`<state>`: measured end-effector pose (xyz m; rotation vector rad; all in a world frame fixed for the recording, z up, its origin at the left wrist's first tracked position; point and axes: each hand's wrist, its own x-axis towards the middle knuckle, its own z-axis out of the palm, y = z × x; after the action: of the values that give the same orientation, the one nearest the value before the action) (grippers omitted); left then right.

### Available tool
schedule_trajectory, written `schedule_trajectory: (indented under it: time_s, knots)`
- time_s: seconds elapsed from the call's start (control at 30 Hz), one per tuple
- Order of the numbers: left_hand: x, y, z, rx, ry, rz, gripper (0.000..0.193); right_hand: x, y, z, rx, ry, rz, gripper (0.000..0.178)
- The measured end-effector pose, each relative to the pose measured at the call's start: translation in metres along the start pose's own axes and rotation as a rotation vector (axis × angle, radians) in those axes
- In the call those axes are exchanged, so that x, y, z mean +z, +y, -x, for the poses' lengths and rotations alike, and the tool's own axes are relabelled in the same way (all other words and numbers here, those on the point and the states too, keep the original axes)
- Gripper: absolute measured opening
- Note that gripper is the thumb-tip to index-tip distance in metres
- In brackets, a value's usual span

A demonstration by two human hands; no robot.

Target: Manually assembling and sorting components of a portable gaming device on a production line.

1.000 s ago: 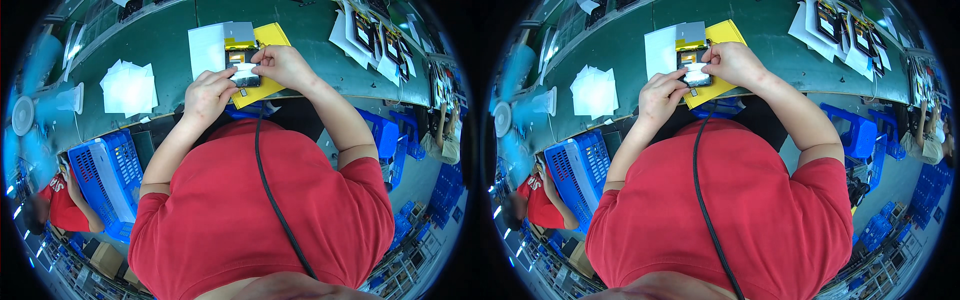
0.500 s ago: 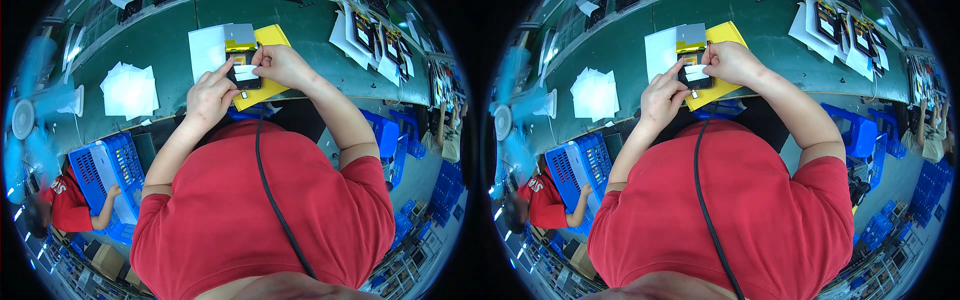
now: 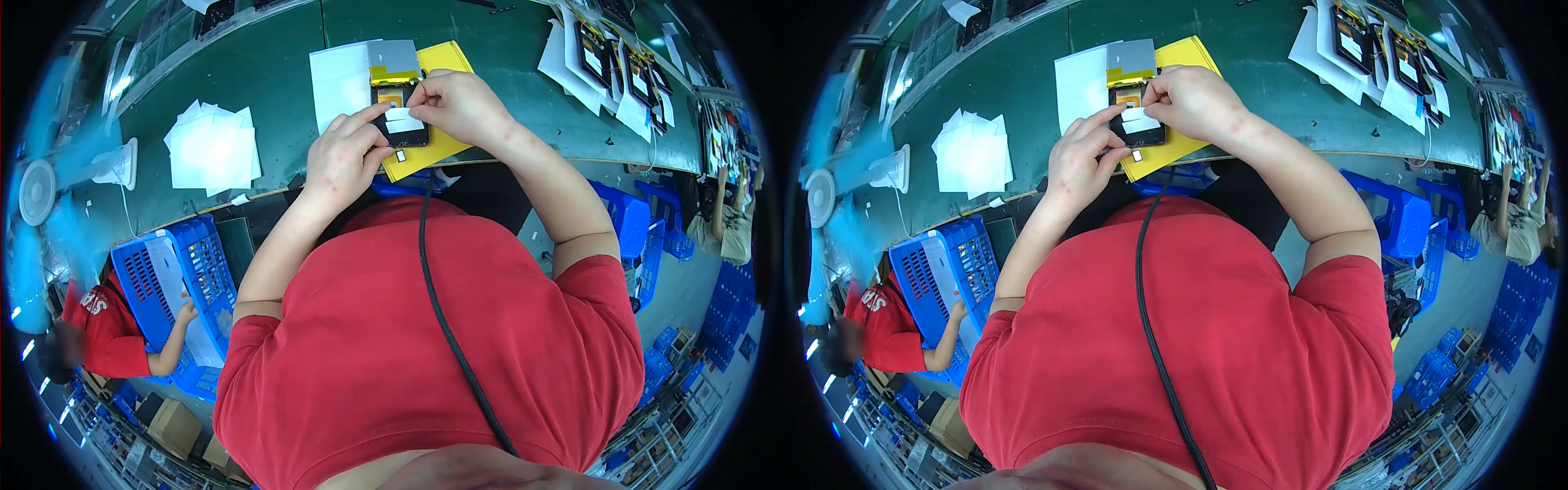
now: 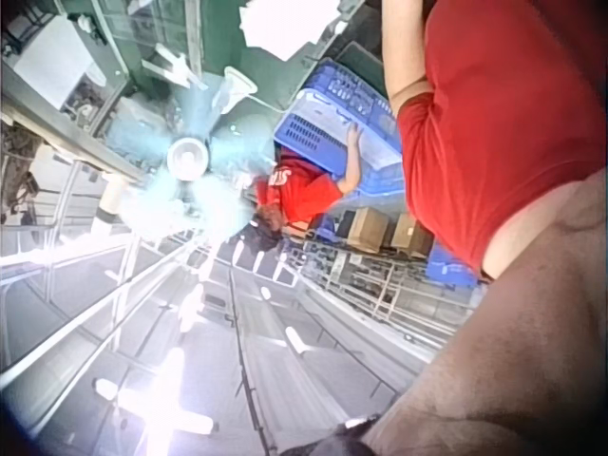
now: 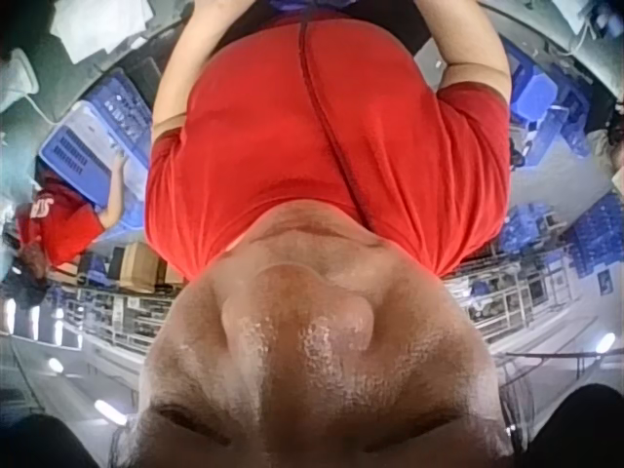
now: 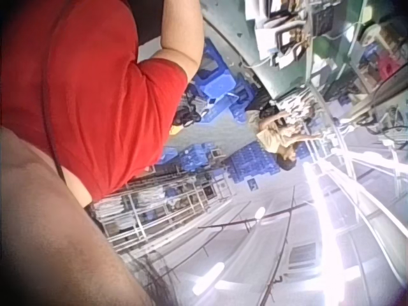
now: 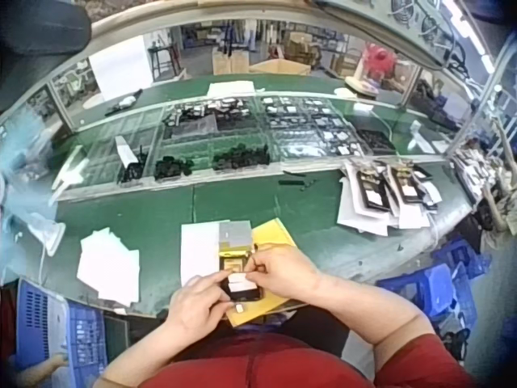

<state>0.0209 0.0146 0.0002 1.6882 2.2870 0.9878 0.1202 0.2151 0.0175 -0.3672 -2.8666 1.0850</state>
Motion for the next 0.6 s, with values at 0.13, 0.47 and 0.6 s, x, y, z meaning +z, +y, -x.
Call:
schedule_trajectory:
  time_s: [0.13,0.47,0.6]
  knots:
    - [0.000,0.000,0.001,-0.004,0.002,-0.001,0.017,0.003,-0.004,0.006,-0.120,0.074,0.106,0.013]
    - [0.002,-0.002,0.002,-0.005,0.022,0.001,0.015,-0.007,-0.005,0.001,-0.035,-0.065,0.009,0.015]
    - [0.003,-0.001,0.005,0.002,0.039,0.008,0.015,-0.002,-0.004,0.002,0.024,-0.032,-0.015,0.011]
